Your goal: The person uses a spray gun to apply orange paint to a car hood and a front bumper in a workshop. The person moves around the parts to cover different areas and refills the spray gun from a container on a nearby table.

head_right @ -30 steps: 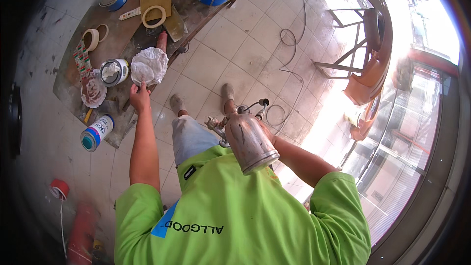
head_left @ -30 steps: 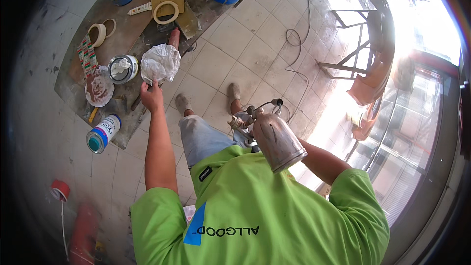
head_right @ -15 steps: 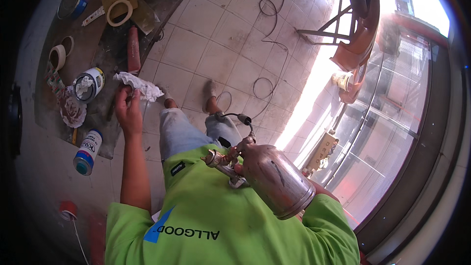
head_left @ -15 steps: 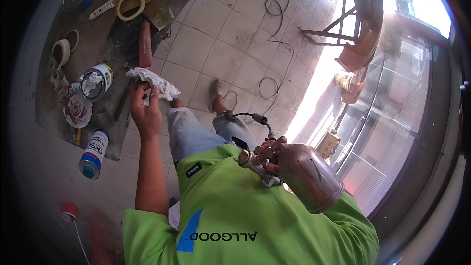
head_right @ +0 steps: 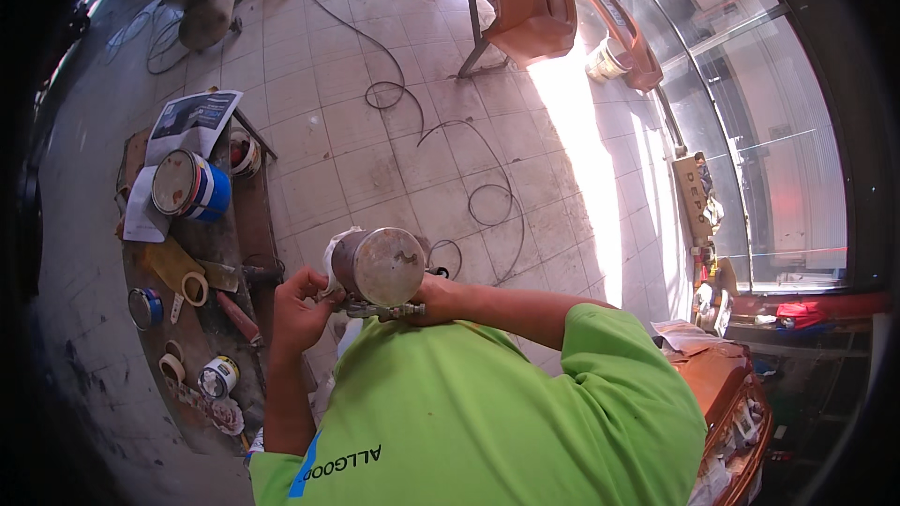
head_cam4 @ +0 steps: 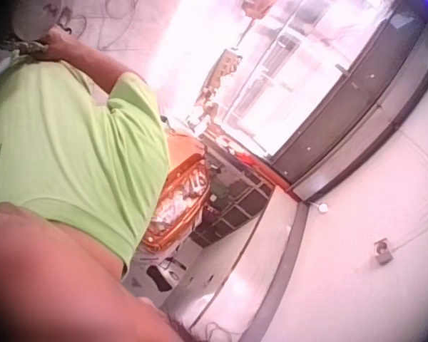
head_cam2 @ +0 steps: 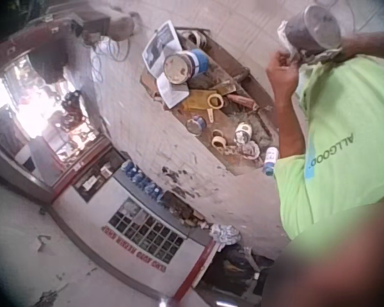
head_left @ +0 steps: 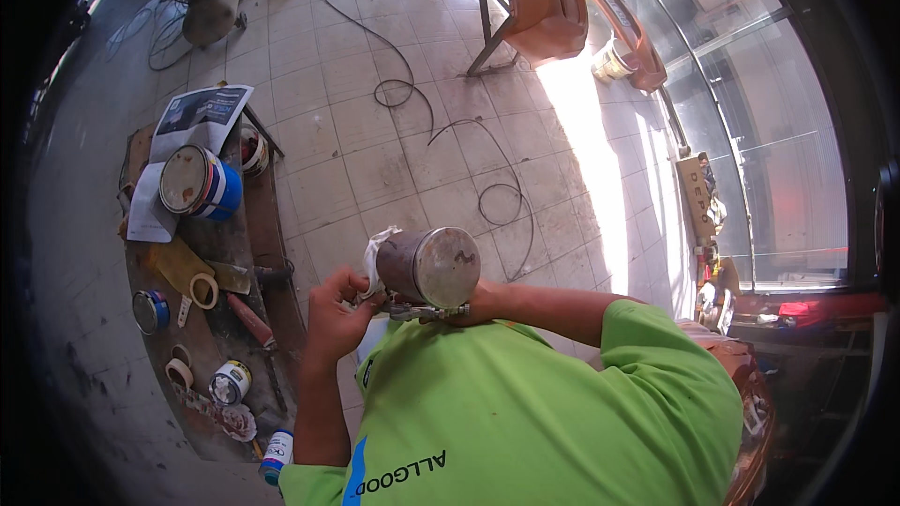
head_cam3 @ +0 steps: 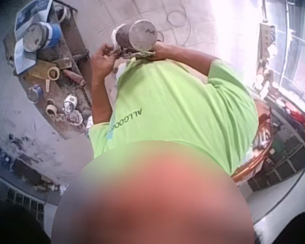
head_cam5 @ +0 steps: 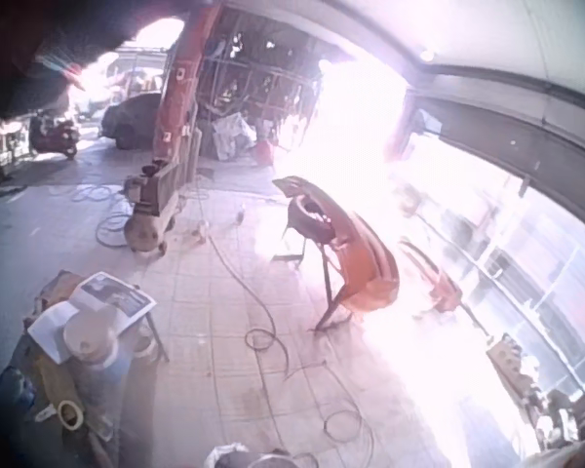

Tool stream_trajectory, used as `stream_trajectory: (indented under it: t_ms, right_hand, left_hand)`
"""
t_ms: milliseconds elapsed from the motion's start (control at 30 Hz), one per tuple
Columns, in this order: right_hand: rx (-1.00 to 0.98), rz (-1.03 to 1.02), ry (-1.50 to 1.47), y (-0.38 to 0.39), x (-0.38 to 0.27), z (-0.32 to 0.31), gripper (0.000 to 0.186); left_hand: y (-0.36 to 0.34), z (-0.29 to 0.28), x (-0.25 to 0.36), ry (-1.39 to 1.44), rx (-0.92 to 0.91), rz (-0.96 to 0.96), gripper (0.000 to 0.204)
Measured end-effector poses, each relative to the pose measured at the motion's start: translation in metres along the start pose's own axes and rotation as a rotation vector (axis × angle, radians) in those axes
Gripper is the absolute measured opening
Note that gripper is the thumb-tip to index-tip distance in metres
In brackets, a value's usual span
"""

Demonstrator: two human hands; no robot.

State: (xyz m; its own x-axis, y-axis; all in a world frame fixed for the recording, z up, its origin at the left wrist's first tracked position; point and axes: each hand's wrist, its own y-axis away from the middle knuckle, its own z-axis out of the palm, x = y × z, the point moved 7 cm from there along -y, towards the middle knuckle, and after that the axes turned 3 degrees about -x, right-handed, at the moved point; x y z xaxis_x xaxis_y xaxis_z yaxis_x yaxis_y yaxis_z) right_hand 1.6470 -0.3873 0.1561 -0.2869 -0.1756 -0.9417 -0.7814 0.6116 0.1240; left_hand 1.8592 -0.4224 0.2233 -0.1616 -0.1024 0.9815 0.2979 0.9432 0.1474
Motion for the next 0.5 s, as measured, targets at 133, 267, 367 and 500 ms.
stream_trajectory:
  t_ms: [133, 267, 367, 500]
  right_hand:
    - [0.040, -0.002, 0.098, 0.001, 0.010, -0.073, 0.040]
    - [0.407, 0.028, -0.041, 0.030, 0.045, -0.142, 0.060]
    - [0.520, 0.306, -0.161, 0.063, 0.099, -0.177, 0.056]
    - [0.658, 0.418, -0.340, 0.095, 0.155, -0.216, 0.054]
  left_hand:
    - [-0.064, 0.023, -0.021, -0.163, 0.195, -0.107, 0.018]
    - [-0.139, 0.005, -0.056, -0.217, 0.488, -0.099, 0.025]
    - [-0.152, -0.042, -0.093, -0.102, 0.740, -0.133, 0.023]
    - [-0.160, -0.139, -0.093, -0.216, 0.961, -0.099, 0.023]
